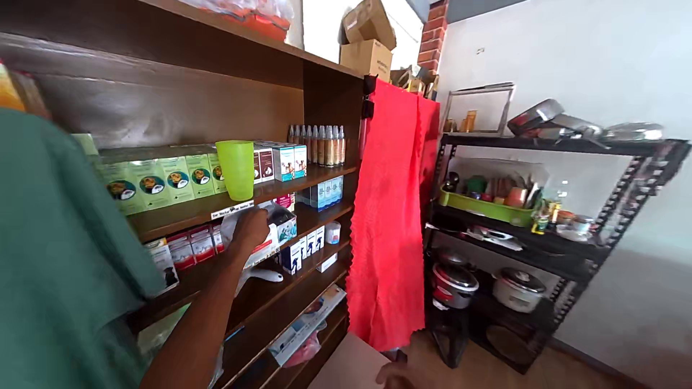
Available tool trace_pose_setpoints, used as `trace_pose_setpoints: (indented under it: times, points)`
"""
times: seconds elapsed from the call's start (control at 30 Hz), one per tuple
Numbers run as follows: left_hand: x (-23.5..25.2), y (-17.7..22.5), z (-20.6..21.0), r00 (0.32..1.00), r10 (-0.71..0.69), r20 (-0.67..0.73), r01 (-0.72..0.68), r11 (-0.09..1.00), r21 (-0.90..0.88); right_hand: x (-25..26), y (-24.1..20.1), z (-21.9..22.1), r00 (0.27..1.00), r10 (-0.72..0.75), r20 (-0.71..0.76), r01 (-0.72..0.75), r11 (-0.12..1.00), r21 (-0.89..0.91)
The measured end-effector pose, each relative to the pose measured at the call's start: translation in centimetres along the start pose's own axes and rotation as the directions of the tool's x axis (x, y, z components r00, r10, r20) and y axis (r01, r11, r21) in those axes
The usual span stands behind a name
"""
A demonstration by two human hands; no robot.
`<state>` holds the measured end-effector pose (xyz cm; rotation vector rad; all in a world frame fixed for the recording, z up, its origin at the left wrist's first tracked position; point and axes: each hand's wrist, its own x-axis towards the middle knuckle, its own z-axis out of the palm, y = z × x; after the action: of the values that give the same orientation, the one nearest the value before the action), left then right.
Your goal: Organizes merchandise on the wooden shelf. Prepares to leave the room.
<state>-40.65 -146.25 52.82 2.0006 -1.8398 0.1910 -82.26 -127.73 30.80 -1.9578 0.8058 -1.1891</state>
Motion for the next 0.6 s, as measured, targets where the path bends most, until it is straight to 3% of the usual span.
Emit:
trace_pose_setpoints:
  times: [0.1, 0.2, 0.4, 0.6]
  points:
    - [1.8, -1.1, -0.2, 0.995, 0.013, 0.1, 0.003, 0.989, -0.151, 8.5, -1.3, 2.0, 0.989, -0.097, 0.114, 0.095, 0.995, 0.024]
    - [1.9, -1.2, -0.6, 0.987, 0.049, 0.153, -0.015, 0.976, -0.218, 16.6, -1.9, 4.2, 0.966, -0.218, 0.139, 0.219, 0.976, 0.013]
    - [0.6, 1.4, -0.5, 0.996, -0.065, 0.066, 0.069, 0.995, -0.075, 29.8, -2.7, 7.2, 0.936, -0.318, 0.152, 0.31, 0.948, 0.075]
    - [0.2, 3.2, -0.3, 0.985, -0.167, 0.034, 0.162, 0.978, 0.132, 36.0, -1.1, 9.8, 0.934, -0.339, 0.113, 0.331, 0.94, 0.084]
